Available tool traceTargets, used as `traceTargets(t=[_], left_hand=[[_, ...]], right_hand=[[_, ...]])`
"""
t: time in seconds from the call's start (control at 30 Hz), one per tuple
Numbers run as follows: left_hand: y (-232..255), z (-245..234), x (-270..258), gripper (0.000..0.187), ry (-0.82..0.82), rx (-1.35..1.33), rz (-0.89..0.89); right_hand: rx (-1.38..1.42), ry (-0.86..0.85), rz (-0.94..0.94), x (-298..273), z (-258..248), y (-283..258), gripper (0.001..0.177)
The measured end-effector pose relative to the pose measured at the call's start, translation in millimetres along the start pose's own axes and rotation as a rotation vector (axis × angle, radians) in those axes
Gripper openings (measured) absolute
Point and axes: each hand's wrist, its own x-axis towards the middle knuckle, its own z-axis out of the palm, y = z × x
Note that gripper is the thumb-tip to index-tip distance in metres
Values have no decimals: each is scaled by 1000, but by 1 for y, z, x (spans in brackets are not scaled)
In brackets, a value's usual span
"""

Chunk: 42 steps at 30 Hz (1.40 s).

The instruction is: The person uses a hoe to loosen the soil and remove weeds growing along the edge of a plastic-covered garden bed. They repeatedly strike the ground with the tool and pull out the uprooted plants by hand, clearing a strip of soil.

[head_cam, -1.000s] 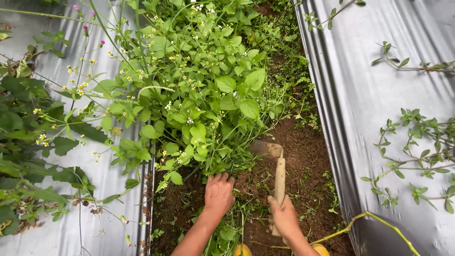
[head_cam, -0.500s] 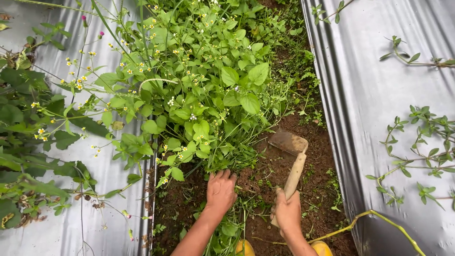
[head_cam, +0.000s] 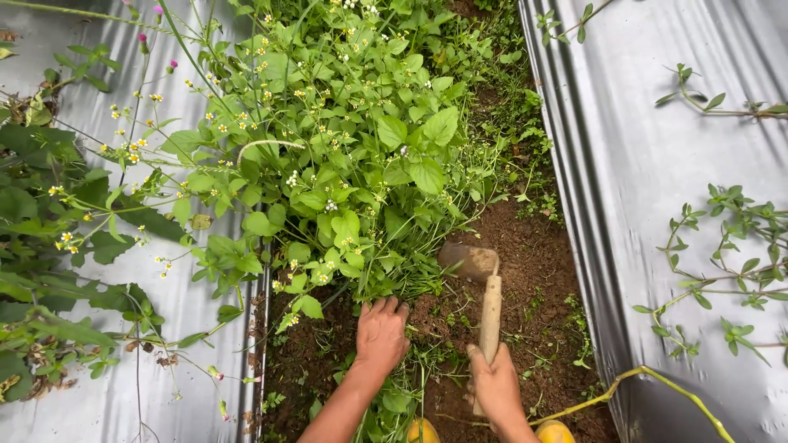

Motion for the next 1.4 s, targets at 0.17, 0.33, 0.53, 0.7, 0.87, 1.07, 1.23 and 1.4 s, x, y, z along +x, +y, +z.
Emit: traceTargets(t=[0.17,0.33,0.53,0.7,0.87,1.07,1.23,1.4], left_hand=[[0,4,-1,72,55,8,2],[2,1,1,71,23,28,-3],[5,5,-5,73,49,39,-4],[2,10,-5,82,43,70,14],[3,-44,-18,132,21,-136,171],[0,22,6,107,13,47,131],[-12,4,7,87,-5,105,90],[-43,9,13,72,239,44,40]], right_hand=[[323,250,-217,2,-1,-9,13],[23,30,-60,-12,-4,2,19],[224,113,-97,-2,0,-5,14],[-94,-86,-14,-10,18,35,19],[-335,-21,-21,-2,27,84,41],[-273,13,-24,2,26,98,36],[142,14,-56,-14,4,33,23],[300,113,-172,16,-21,-18,13]])
